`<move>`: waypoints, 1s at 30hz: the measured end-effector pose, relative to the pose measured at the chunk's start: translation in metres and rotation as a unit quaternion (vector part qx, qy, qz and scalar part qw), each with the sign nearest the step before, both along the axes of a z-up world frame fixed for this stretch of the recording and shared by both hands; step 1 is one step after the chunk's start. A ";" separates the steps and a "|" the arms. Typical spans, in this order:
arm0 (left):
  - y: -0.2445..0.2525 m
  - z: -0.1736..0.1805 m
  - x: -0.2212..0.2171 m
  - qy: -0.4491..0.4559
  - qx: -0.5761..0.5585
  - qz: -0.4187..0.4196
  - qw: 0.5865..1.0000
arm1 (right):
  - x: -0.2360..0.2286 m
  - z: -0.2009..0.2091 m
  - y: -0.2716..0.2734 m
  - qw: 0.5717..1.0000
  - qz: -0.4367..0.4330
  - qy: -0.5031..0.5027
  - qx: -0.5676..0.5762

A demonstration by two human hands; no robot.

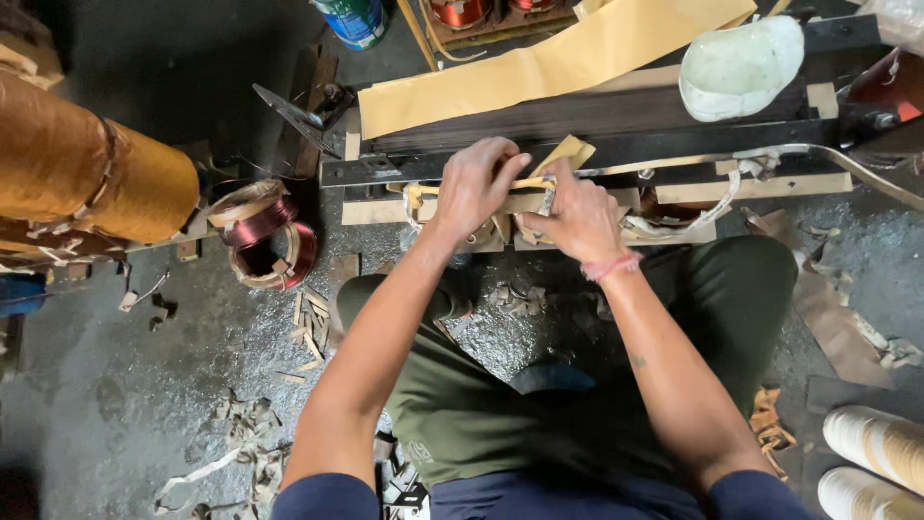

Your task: The person sits on the floor and wraps beige insulating tape around copper-wound coils mounted on a wooden jig. They tear off strips of tape, fold them, and press them around the coil ends to cover the copper windings.

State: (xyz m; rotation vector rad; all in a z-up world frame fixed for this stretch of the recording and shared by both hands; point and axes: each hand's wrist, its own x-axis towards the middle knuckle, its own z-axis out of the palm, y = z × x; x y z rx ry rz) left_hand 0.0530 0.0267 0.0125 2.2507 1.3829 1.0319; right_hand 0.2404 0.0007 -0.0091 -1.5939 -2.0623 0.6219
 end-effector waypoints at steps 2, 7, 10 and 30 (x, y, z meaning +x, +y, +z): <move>-0.011 -0.003 -0.001 -0.023 0.076 -0.060 0.995 | 0.003 0.000 0.001 0.999 0.010 0.000 0.034; -0.003 -0.001 0.003 -0.017 0.031 -0.160 0.987 | 0.008 -0.008 -0.016 0.997 -0.007 0.050 -0.060; 0.010 0.002 0.005 -0.002 -0.234 -0.116 0.965 | 0.004 -0.032 -0.045 0.933 -0.069 0.232 0.267; 0.045 -0.004 0.015 0.069 -0.458 -0.108 0.879 | -0.010 -0.069 -0.049 0.675 -0.062 0.695 -0.240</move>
